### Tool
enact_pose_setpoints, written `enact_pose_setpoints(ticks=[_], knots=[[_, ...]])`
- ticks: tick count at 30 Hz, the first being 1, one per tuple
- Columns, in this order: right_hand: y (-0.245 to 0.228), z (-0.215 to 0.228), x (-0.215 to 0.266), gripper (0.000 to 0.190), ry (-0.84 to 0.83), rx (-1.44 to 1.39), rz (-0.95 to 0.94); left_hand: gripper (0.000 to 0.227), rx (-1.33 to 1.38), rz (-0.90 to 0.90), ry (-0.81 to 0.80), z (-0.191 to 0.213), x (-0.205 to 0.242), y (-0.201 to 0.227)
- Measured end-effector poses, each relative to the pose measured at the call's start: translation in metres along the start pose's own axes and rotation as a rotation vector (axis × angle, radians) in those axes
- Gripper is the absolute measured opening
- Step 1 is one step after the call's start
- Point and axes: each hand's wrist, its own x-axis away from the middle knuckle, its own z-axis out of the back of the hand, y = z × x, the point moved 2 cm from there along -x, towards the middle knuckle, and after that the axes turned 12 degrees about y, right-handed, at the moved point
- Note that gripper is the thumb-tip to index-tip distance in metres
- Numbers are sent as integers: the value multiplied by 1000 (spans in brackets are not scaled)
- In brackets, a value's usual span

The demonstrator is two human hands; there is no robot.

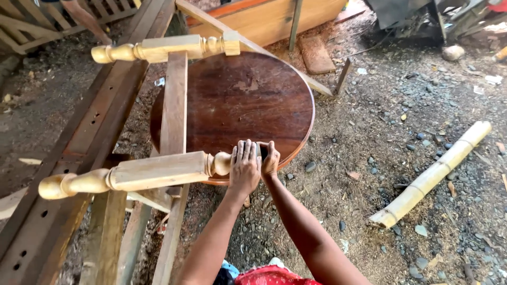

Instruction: The recorder is sanding and wiping down the legs of a wooden table.

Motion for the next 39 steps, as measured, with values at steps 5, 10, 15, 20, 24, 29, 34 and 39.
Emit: enact_pose_setpoints(ticks=[5,10,15,20,24,29,34,39], knots=[[4,1,-3,59,-43,89,17,46,37,-14,24,46,20,23],[21,6,-12,60,-50,82,-17,50,95,34,-188,31,3,20],[4,-2,-4,61,19,-14,-61,52,42,49,-210,-4,-3,-4],[17,3,-9,61,-10,-11,-13,55,37,196,-274,7,-8,-4],[20,4,-4,45,-42,-129,24,55,36,199,-334,8,-13,-3],[30,6,-12,54,27,-67,6,53,49,170,-405,11,-15,-6],[52,6,-24,50,17,-77,11,51,-22,185,-382,2,-22,5],[54,8,-25,44,24,-63,45,49,54,77,-368,-10,-29,18]])
